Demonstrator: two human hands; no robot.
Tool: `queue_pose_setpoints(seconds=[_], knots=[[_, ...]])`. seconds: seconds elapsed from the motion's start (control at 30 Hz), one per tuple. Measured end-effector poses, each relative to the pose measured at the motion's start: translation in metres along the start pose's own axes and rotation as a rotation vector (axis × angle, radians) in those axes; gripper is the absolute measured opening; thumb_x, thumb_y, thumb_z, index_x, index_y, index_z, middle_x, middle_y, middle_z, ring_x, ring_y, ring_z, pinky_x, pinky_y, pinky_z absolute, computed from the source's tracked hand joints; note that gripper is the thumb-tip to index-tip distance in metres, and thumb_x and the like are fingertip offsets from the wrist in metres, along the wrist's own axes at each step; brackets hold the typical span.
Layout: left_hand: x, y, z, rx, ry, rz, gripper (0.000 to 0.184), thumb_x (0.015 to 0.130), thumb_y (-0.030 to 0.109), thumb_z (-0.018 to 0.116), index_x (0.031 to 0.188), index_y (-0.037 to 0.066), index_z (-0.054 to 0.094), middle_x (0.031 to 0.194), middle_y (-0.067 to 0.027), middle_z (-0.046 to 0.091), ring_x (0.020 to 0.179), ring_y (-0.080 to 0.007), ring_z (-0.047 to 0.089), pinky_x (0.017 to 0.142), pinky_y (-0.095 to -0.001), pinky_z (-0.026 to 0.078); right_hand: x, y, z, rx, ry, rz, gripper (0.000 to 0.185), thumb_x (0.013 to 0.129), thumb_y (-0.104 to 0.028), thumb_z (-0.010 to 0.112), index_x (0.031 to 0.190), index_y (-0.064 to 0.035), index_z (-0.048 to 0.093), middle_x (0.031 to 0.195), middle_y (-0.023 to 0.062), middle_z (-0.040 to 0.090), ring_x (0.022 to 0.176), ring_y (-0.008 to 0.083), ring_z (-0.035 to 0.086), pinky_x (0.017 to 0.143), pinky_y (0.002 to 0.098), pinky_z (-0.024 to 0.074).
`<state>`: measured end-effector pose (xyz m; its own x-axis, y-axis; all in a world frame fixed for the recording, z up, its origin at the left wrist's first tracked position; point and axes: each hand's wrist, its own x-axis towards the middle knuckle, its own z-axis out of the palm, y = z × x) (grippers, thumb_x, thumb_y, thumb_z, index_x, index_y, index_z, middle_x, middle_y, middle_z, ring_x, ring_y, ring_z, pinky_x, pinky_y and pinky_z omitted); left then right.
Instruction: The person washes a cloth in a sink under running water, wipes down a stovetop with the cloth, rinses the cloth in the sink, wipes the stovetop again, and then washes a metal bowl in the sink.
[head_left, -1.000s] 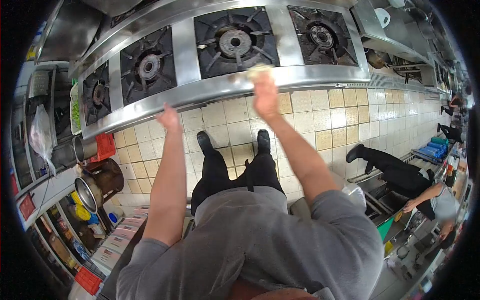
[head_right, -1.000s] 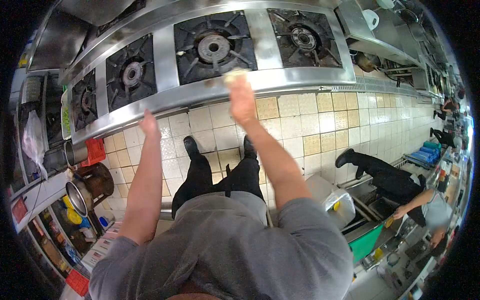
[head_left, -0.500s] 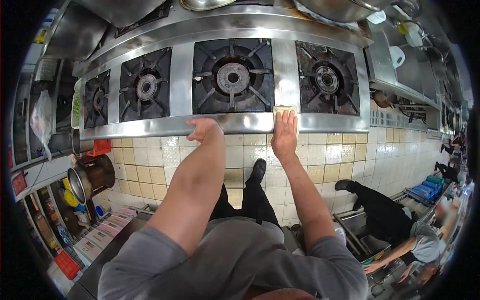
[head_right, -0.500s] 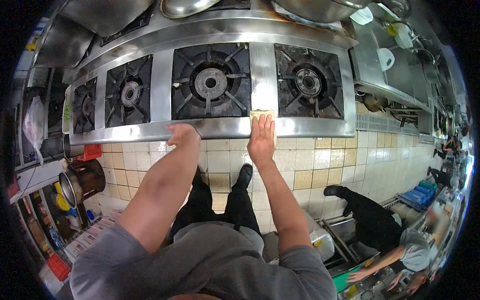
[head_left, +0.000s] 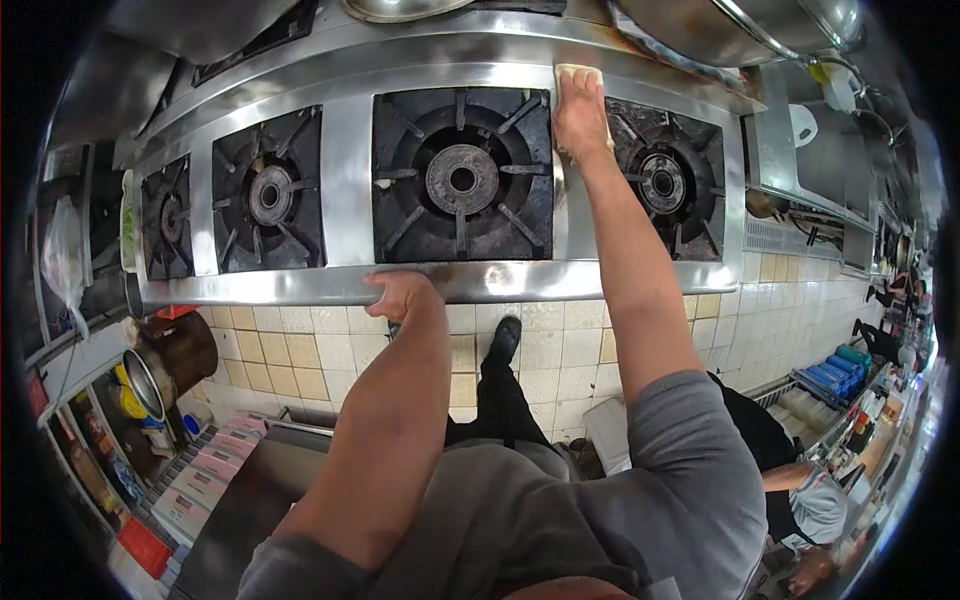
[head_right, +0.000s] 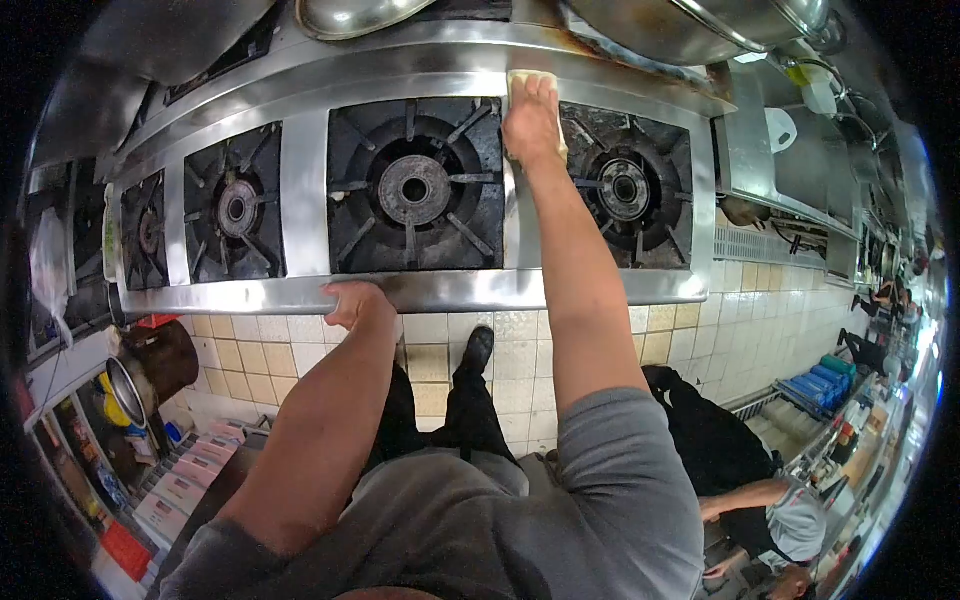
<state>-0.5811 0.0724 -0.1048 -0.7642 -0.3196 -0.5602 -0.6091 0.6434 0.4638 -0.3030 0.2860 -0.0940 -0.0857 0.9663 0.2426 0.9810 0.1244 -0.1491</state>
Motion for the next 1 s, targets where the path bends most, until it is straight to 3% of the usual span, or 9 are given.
queue_pose_setpoints(seconds=[0.17, 0.23, 0.33, 0.43, 0.5, 0.6, 0.73, 0.87, 1.0], knots=[[-0.007, 0.003, -0.006, 0.039, -0.014, 0.013, 0.077, 0.098, 0.059, 0.044, 0.148, 0.002, 0.029, 0.133, -0.0315, 0.057, 0.12, -0.05, 0.057, 0.103, -0.0579, 0.044, -0.017, 0.001, 0.0, 0.075, -0.037, 0.03, 0.054, 0.092, -0.014, 0.052, 0.143, 0.0022, 0.046, 0.148, 0.0293, 0.044, 0.142, 0.0468, 0.035, 0.119, 0.0516, 0.0271], [-0.004, 0.003, -0.005, 0.049, -0.012, 0.026, 0.077, 0.098, 0.059, 0.044, 0.148, 0.002, 0.03, 0.132, -0.0315, 0.057, 0.12, -0.05, 0.057, 0.103, -0.0579, 0.044, -0.07, -0.015, -0.024, 0.123, -0.027, 0.005, 0.055, 0.091, -0.01, 0.053, 0.143, 0.0048, 0.043, 0.151, 0.0306, 0.038, 0.141, 0.0502, 0.034, 0.118, 0.0565, 0.0259], [0.011, -0.007, 0.006, 0.057, -0.009, 0.026, 0.077, 0.098, 0.059, 0.044, 0.148, 0.002, 0.03, 0.132, -0.0315, 0.057, 0.12, -0.0499, 0.057, 0.103, -0.0578, 0.044, -0.186, -0.052, -0.062, 0.186, -0.064, 0.046, 0.062, 0.087, -0.007, 0.056, 0.146, 0.005, 0.042, 0.15, 0.0319, 0.039, 0.143, 0.0504, 0.032, 0.121, 0.0559, 0.0226], [-0.011, 0.007, -0.007, 0.069, 0.019, 0.011, 0.077, 0.098, 0.059, 0.044, 0.148, 0.002, 0.03, 0.132, -0.0316, 0.057, 0.12, -0.0499, 0.057, 0.103, -0.0578, 0.044, -0.215, -0.056, -0.061, 0.189, -0.161, 0.086, 0.064, 0.085, -0.003, 0.057, 0.147, 0.0043, 0.041, 0.152, 0.0311, 0.037, 0.145, 0.0495, 0.03, 0.121, 0.0552, 0.0218], [-0.007, 0.003, -0.003, 0.081, 0.014, 0.018, 0.077, 0.098, 0.059, 0.044, 0.148, 0.002, 0.03, 0.132, -0.0316, 0.057, 0.12, -0.0498, 0.057, 0.103, -0.0577, 0.044, -0.191, -0.052, -0.06, 0.182, -0.074, 0.067, 0.061, 0.084, 0.0, 0.056, 0.144, 0.0047, 0.044, 0.15, 0.031, 0.04, 0.143, 0.0492, 0.033, 0.12, 0.0543, 0.0248], [-0.002, -0.002, 0.003, 0.091, 0.019, 0.027, 0.077, 0.098, 0.059, 0.044, 0.148, 0.002, 0.03, 0.132, -0.0316, 0.057, 0.12, -0.0498, 0.057, 0.103, -0.0577, 0.044, -0.086, -0.015, -0.03, 0.138, 0.102, -0.056, 0.056, 0.082, 0.001, 0.055, 0.137, 0.0055, 0.048, 0.137, 0.0304, 0.049, 0.131, 0.049, 0.043, 0.116, 0.0535, 0.0325], [-0.004, 0.002, -0.007, 0.12, 0.065, 0.043, 0.076, 0.098, 0.059, 0.044, 0.148, 0.002, 0.031, 0.132, -0.0316, 0.057, 0.12, -0.0498, 0.057, 0.103, -0.0576, 0.044, -0.008, 0.004, -0.008, 0.049, 0.042, -0.097, 0.058, 0.079, 0.0, 0.06, 0.136, 0.0035, 0.05, 0.136, 0.0253, 0.053, 0.131, 0.0437, 0.046, 0.114, 0.0461, 0.0348], [-0.008, 0.005, -0.009, 0.145, 0.063, 0.029, 0.076, 0.098, 0.059, 0.044, 0.148, 0.002, 0.031, 0.132, -0.0317, 0.057, 0.12, -0.0497, 0.057, 0.103, -0.0575, 0.044, -0.101, -0.017, -0.034, 0.169, 0.062, -0.14, 0.058, 0.081, 0.003, 0.056, 0.139, 0.0019, 0.049, 0.143, 0.0276, 0.048, 0.136, 0.0463, 0.042, 0.115, 0.0521, 0.0325], [0.013, -0.007, 0.004, 0.171, 0.038, 0.017, 0.076, 0.098, 0.059, 0.044, 0.148, 0.002, 0.031, 0.131, -0.0317, 0.057, 0.119, -0.0497, 0.057, 0.103, -0.0575, 0.044, -0.249, -0.063, -0.063, 0.201, -0.129, 0.008, 0.066, 0.083, 0.003, 0.054, 0.147, -0.0001, 0.042, 0.15, 0.0281, 0.042, 0.141, 0.0493, 0.035, 0.116, 0.0583, 0.029]])
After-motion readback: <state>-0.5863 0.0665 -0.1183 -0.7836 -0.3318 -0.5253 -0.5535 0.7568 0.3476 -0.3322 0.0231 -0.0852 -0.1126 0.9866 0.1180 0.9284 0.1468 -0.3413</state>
